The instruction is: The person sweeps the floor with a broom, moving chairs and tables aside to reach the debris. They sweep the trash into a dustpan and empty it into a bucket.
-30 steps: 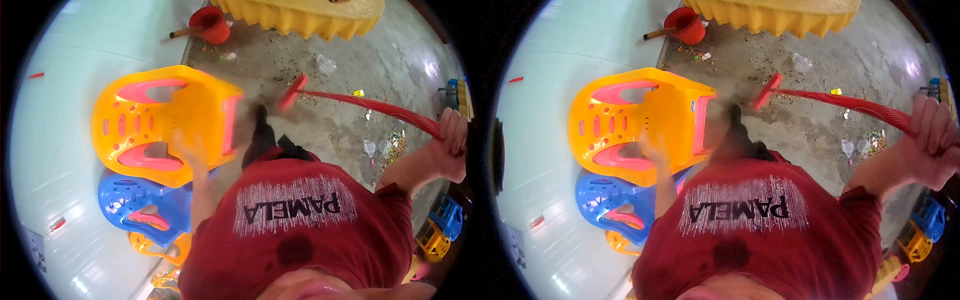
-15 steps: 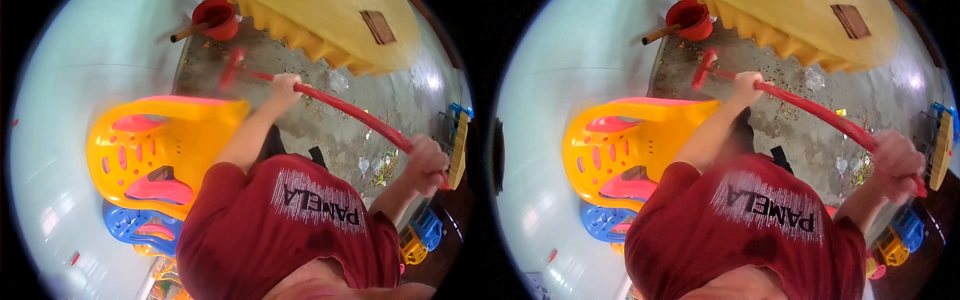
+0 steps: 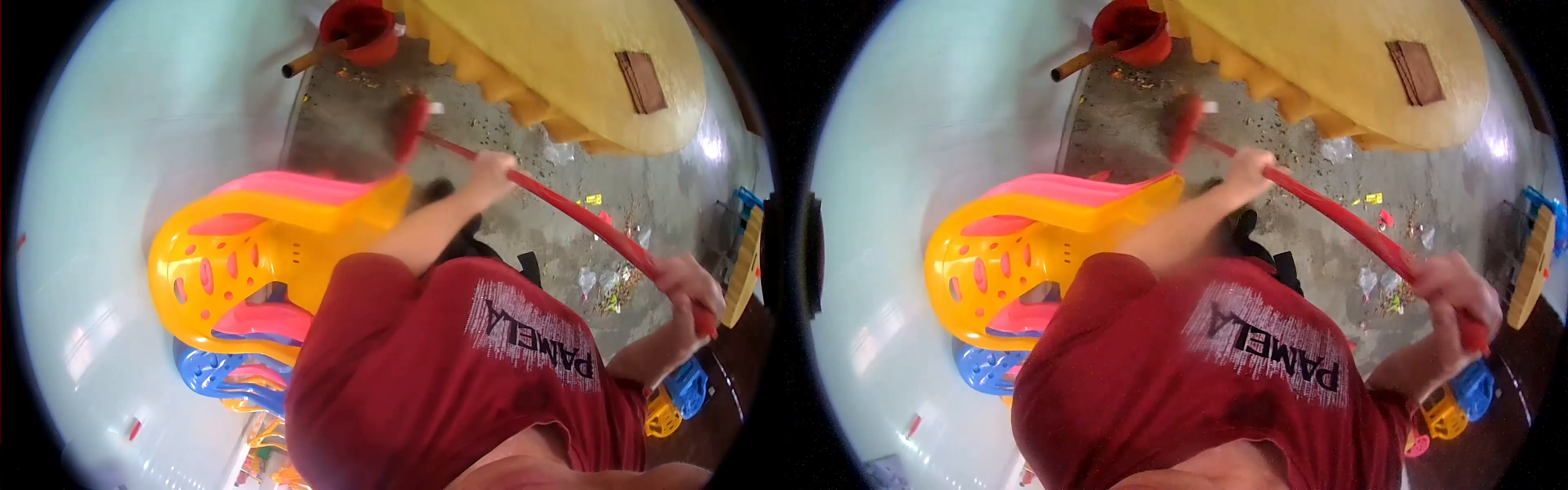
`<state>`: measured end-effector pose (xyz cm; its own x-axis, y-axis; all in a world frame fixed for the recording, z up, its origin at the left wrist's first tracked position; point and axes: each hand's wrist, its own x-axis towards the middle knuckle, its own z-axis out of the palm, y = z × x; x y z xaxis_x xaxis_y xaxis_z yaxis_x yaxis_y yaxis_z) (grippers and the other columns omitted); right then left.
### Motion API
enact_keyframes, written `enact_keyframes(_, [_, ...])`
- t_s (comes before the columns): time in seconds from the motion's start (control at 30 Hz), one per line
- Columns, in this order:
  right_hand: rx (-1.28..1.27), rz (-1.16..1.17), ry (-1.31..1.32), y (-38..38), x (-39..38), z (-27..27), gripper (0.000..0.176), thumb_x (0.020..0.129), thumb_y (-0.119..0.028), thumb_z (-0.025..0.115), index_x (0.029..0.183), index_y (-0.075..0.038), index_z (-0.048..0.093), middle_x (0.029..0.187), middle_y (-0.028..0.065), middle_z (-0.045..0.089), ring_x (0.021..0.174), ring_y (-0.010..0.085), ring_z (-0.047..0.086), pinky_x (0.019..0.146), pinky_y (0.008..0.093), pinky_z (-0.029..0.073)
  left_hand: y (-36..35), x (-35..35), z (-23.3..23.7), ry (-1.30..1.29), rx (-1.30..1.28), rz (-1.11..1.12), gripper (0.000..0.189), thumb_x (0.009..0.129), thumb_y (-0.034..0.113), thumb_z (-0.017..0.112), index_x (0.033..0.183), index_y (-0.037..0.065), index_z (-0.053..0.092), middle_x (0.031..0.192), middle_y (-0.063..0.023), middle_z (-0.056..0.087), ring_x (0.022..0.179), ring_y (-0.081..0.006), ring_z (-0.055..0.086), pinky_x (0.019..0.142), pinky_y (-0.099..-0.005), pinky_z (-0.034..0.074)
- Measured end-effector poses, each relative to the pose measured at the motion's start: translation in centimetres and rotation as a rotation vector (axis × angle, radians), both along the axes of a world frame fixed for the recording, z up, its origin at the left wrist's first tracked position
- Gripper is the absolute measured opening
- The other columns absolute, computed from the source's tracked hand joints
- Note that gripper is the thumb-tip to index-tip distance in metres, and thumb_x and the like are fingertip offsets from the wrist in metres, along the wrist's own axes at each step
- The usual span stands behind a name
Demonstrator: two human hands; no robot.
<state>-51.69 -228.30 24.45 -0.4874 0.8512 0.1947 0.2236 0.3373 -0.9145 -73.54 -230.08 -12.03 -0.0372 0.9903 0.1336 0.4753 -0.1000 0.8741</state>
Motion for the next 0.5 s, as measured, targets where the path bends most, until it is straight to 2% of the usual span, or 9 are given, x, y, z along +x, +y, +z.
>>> enact_keyframes(0.07, [0.081, 0.128, 0.010, 0.1, 4.5, 1.3, 0.018, 0.079, -0.018, 0.059, 0.073, -0.004, 0.051, 0.067, 0.0125, 0.056, 0.064, 0.0290, 0.057, 0.062, 0.0407, 0.046, -0.2, 2.4, 1.4, 0.018, 0.036, -0.115, 0.038, 0.073, 0.042, 0.074, 0.064, 0.010, 0.054, 0.068, -0.0092, 0.058, 0.077, -0.0297, 0.059, 0.073, -0.0427, 0.039])
enact_keyframes(0.17, [0.214, 0.170, 0.108, -0.1, 6.7, 2.7, 0.027, 0.081, -0.027, 0.059, 0.073, -0.004, 0.050, 0.067, 0.0113, 0.054, 0.060, 0.0262, 0.052, 0.059, 0.0399, 0.042, -0.8, 4.2, 4.9, 0.049, -0.058, -0.106, 0.035, 0.073, 0.041, 0.074, 0.067, 0.011, 0.055, 0.071, -0.0074, 0.060, 0.083, -0.0256, 0.060, 0.077, -0.0405, 0.036])
enact_keyframes(0.27, [0.155, 0.250, 0.172, 1.0, 8.1, 0.8, 0.028, 0.081, -0.028, 0.061, 0.073, -0.003, 0.050, 0.068, 0.0118, 0.054, 0.060, 0.0261, 0.053, 0.059, 0.0409, 0.043, -1.0, 1.0, 5.4, 0.162, -0.034, 0.029, 0.033, 0.075, 0.040, 0.071, 0.067, 0.012, 0.055, 0.070, -0.0056, 0.060, 0.077, -0.0265, 0.059, 0.078, -0.0417, 0.035])
enact_keyframes(0.3, [0.113, 0.122, 0.111, 0.7, 6.4, 0.0, 0.027, 0.080, -0.026, 0.061, 0.073, -0.002, 0.051, 0.068, 0.0119, 0.055, 0.063, 0.0280, 0.056, 0.062, 0.0446, 0.047, -1.6, -0.7, 5.2, 0.210, -0.051, 0.080, 0.032, 0.076, 0.040, 0.070, 0.068, 0.012, 0.056, 0.071, -0.0049, 0.060, 0.077, -0.0264, 0.059, 0.079, -0.0431, 0.035])
enact_keyframes(0.33, [0.061, 0.109, 0.106, 1.1, 5.0, -1.6, 0.026, 0.078, -0.023, 0.063, 0.073, 0.000, 0.053, 0.071, 0.0142, 0.058, 0.070, 0.0314, 0.060, 0.069, 0.0473, 0.050, -1.8, -3.1, 4.6, 0.265, -0.101, 0.120, 0.032, 0.077, 0.040, 0.070, 0.068, 0.012, 0.056, 0.070, -0.0054, 0.060, 0.077, -0.0270, 0.059, 0.079, -0.0436, 0.034])
enact_keyframes(0.37, [-0.062, -0.017, 0.056, 0.6, 1.2, -1.9, 0.023, 0.076, -0.020, 0.064, 0.075, 0.002, 0.055, 0.077, 0.0173, 0.062, 0.078, 0.0341, 0.063, 0.077, 0.0470, 0.051, -2.1, -5.9, 3.7, 0.320, -0.151, 0.158, 0.033, 0.077, 0.041, 0.070, 0.068, 0.012, 0.056, 0.070, -0.0060, 0.059, 0.077, -0.0276, 0.060, 0.079, -0.0440, 0.034])
enact_keyframes(0.4, [-0.170, 0.058, -0.002, 1.5, -0.1, -3.3, 0.017, 0.076, -0.012, 0.064, 0.079, 0.003, 0.058, 0.085, 0.0193, 0.065, 0.087, 0.0343, 0.064, 0.083, 0.0448, 0.050, -2.4, -8.6, 2.4, 0.372, -0.185, 0.227, 0.032, 0.077, 0.040, 0.070, 0.069, 0.012, 0.056, 0.072, -0.0066, 0.059, 0.078, -0.0283, 0.059, 0.079, -0.0445, 0.035])
enact_keyframes(0.47, [-0.337, 0.242, 0.104, 2.9, -4.9, -6.5, 0.004, 0.080, 0.003, 0.059, 0.084, 0.004, 0.059, 0.094, 0.0188, 0.066, 0.102, 0.0350, 0.062, 0.090, 0.0457, 0.047, -3.7, -13.9, 0.3, 0.393, -0.234, 0.337, 0.031, 0.077, 0.037, 0.070, 0.070, 0.011, 0.056, 0.076, -0.0076, 0.060, 0.082, -0.0294, 0.059, 0.078, -0.0454, 0.036])
enact_keyframes(0.5, [-0.324, 0.303, 0.169, 3.6, -7.2, -8.2, 0.005, 0.082, 0.001, 0.061, 0.086, 0.004, 0.059, 0.094, 0.0186, 0.066, 0.103, 0.0354, 0.062, 0.090, 0.0454, 0.047, -3.8, -16.5, -0.2, 0.366, -0.246, 0.380, 0.030, 0.077, 0.036, 0.071, 0.071, 0.011, 0.056, 0.078, -0.0080, 0.060, 0.085, -0.0298, 0.058, 0.078, -0.0458, 0.037])
